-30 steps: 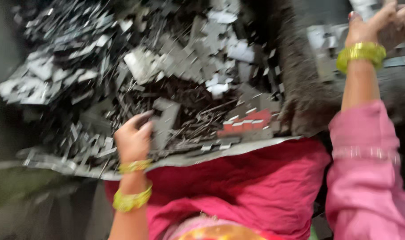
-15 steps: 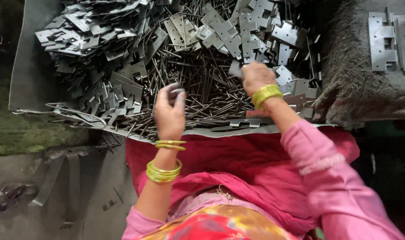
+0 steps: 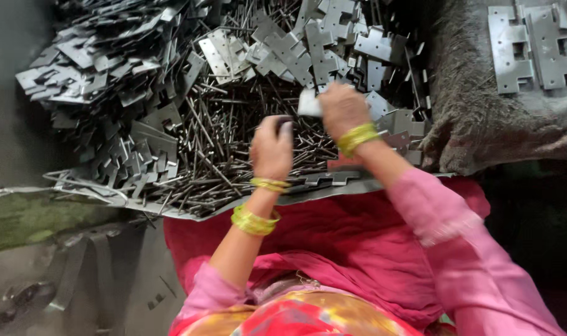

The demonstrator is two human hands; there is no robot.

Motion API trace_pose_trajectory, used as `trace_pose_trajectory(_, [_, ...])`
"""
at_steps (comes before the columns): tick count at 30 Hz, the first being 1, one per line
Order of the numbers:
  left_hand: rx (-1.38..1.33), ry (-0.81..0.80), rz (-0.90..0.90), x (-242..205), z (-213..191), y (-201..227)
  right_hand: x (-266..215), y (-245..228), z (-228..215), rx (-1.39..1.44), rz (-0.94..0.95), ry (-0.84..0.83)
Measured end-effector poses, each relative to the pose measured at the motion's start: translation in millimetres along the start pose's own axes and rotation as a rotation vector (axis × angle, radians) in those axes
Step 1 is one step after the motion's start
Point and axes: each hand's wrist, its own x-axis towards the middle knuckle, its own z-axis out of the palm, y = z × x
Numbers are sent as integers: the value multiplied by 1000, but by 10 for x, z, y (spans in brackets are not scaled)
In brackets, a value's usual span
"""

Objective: The person sits on the floor and assembles small metal hinge components by inserting pins into plates. They repeatedly pick up parts from a large bin on their lap, align the pieces, and insert the pins by hand.

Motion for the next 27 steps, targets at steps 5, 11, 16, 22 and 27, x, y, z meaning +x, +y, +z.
trace_pose_trajectory(5, [191,-303,214,94,1072,443,-539,790,-869,1323,425,412])
trace_pose_trajectory(11, [320,-400,-31,322,1640,470,-1282,653,-1045,2079,1117,611])
trace_pose_trajectory(16, [38,-127,-86,322,993,243,-1335,168,-586,2199,1104,376])
trace_pose_trajectory(22, [333,230,494,351,-335,63,-1143,-198,-134,2169,949,160])
trace_pose_trajectory(27, [538,242,683,305,-1062,229,-892,-438,17,2162,914,60])
